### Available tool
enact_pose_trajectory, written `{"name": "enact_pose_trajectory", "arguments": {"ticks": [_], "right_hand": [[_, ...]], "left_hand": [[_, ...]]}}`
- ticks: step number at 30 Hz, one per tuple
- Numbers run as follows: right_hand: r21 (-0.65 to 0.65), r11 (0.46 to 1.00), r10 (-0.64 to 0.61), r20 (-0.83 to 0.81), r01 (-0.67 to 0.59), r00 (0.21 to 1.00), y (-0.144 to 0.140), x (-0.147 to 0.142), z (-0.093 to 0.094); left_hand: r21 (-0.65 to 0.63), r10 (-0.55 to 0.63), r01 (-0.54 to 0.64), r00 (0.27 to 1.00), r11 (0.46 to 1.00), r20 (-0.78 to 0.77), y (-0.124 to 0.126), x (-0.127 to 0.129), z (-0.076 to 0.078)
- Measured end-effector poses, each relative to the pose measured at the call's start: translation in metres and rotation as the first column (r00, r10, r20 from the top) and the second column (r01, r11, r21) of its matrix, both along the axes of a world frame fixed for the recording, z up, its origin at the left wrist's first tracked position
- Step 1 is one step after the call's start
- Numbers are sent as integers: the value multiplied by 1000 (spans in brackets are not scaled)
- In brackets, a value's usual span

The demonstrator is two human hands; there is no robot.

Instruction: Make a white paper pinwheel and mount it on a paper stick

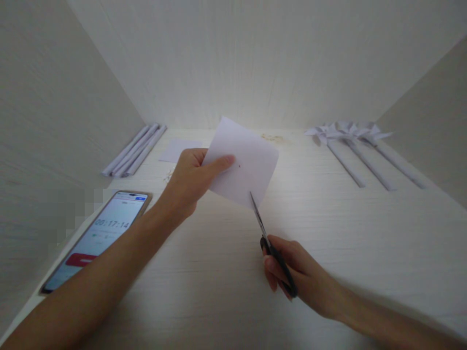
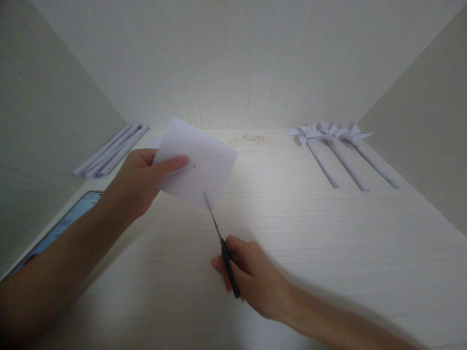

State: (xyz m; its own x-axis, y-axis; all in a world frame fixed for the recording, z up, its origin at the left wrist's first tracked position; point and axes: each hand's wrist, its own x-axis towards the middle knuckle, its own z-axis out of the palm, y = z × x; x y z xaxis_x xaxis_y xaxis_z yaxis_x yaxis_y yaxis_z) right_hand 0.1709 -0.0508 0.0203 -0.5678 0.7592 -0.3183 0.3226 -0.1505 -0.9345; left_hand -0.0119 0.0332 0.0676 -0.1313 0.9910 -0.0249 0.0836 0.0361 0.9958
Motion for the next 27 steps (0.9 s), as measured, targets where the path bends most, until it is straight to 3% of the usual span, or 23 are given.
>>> {"name": "enact_pose_trajectory", "arguments": {"ticks": [27], "right_hand": [[6, 1000, 0, 79, -1, 997, 0, 1, -4]], "left_hand": [[-2, 27, -27, 999, 1000, -28, 0, 0, -2]]}}
